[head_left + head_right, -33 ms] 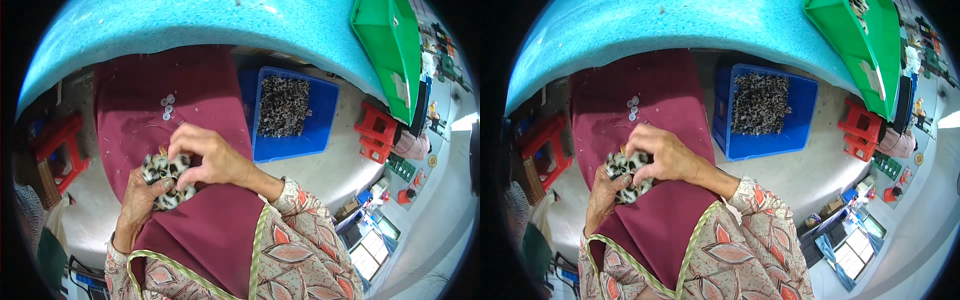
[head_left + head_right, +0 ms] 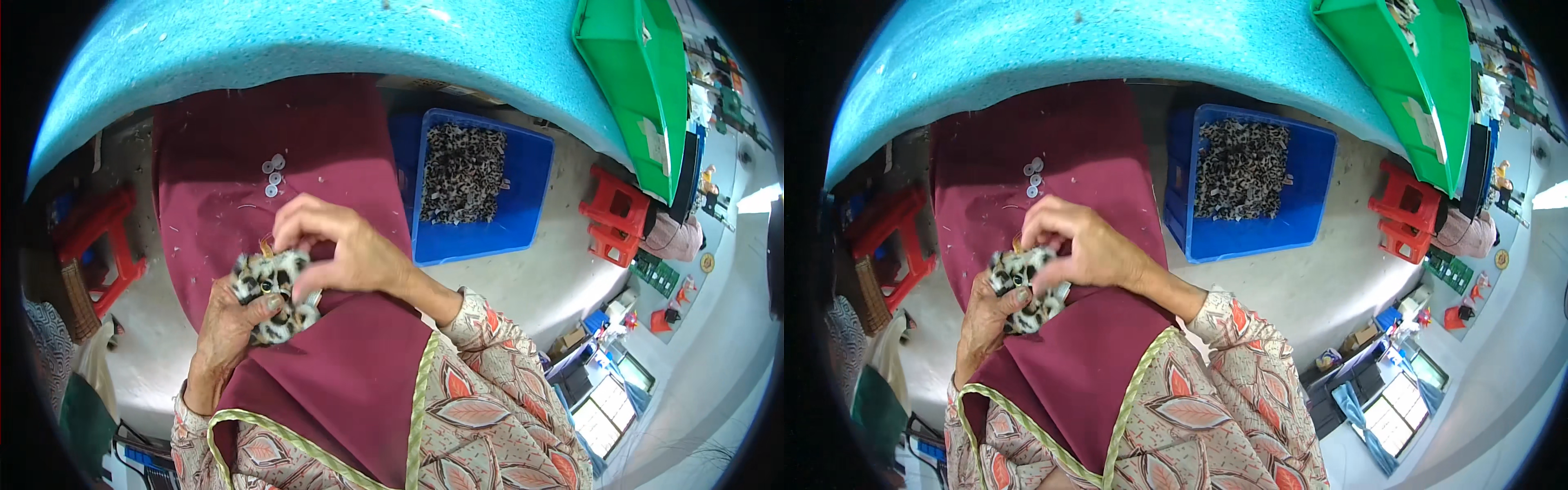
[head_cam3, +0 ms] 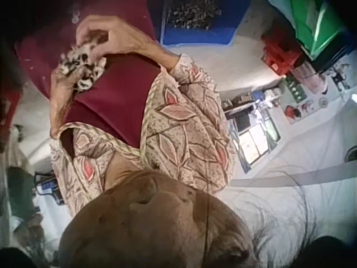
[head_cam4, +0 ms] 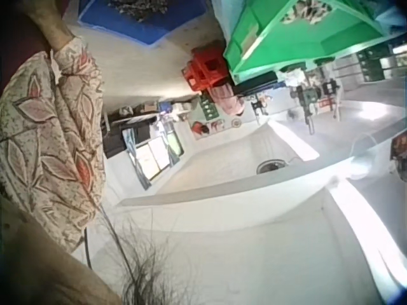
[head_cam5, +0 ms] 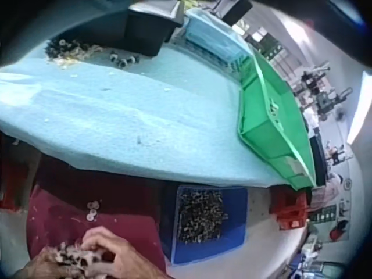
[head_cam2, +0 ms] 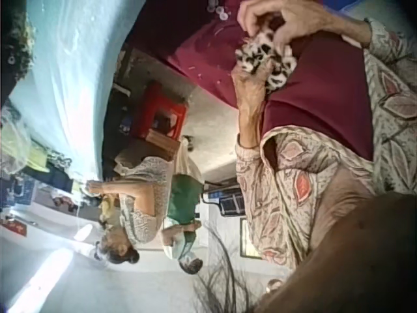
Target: The person assembles a small leopard-print stuffed toy by hand, inserting plastic eyes and attaching a tag. They repeatedly pick up the toy, manipulate its features, and place it into a green tray on the table.
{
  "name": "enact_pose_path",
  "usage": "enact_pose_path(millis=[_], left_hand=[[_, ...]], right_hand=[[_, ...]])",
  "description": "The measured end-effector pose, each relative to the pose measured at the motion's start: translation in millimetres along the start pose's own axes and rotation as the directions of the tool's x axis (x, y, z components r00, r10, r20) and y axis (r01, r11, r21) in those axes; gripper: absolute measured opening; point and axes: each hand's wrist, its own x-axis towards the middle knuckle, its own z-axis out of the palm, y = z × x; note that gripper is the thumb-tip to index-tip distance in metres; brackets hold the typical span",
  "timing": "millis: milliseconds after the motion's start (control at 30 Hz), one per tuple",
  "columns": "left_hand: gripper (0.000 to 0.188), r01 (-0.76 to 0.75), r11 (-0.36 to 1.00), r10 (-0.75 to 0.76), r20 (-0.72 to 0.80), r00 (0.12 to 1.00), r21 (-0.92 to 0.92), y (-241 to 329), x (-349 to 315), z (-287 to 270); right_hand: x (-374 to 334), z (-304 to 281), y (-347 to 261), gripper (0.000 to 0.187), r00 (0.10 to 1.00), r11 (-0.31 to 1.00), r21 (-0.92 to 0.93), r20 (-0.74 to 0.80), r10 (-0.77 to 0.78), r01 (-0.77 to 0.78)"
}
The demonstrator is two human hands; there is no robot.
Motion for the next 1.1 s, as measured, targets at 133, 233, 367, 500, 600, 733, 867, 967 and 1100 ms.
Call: enact_pose_path(millis=[133, 233, 367, 500, 600, 733, 867, 967, 1100], left_hand=[[0.026, 0.048, 0.972, -0.063, 0.062, 0.996, 0.23, 16.5, -10.8, 5.0], [0.021, -0.001, 0.971, -0.026, 0.11, 0.994, 0.238, 5.1, -9.0, -3.7], [0.025, -0.12, 0.946, 0.103, 0.072, 0.992, 0.301, -10.7, -8.8, -8.8], [0.025, -0.242, 0.822, 0.259, 0.038, 0.965, 0.515, -14.7, -15.1, -13.2], [0.025, -0.341, 0.715, 0.418, 0.017, 0.908, 0.61, -15.6, -15.7, -7.1], [0.025, -0.493, 0.521, 0.624, 0.082, 0.777, 0.697, -18.2, -15.5, -4.1], [0.026, -0.613, 0.249, 0.805, 0.191, 0.561, 0.75, -20.1, -16.2, -6.6], [0.023, -0.718, 0.133, 0.898, 0.224, 0.379, 0.684, -22.8, -18.6, -5.8], [0.039, -0.839, 0.129, 0.89, 0.311, 0.333, 0.529, -23.0, -20.1, -18.5]], right_hand=[[4.5, 7.3, 24.9, 0.021, 0.951, 0.893, 0.328, 0.137, 0.277, -0.308], [-5.9, 15.9, 24.6, 0.019, 0.941, 0.912, 0.235, 0.11, 0.319, -0.336], [-8.7, 23.5, 14.3, 0.016, 0.893, 0.824, 0.354, 0.093, 0.44, -0.443], [-10.2, 31.9, 10.5, 0.017, 0.904, 0.857, 0.292, 0.084, 0.42, -0.426], [-11.3, 35.7, 8.5, 0.018, 0.918, 0.867, 0.312, 0.045, 0.395, -0.388], [-9.5, 41.0, -1.9, 0.018, 0.917, 0.864, 0.345, -0.023, 0.398, -0.367], [-11.3, 46.5, -7.5, 0.015, 0.962, 0.918, 0.322, -0.066, 0.266, -0.232], [-17.1, 56.8, -20.9, 0.015, 0.978, 0.95, 0.297, -0.148, 0.149, -0.099], [-15.5, 58.6, -29.9, 0.018, 0.952, 0.96, 0.06, -0.161, -0.261, 0.273]])
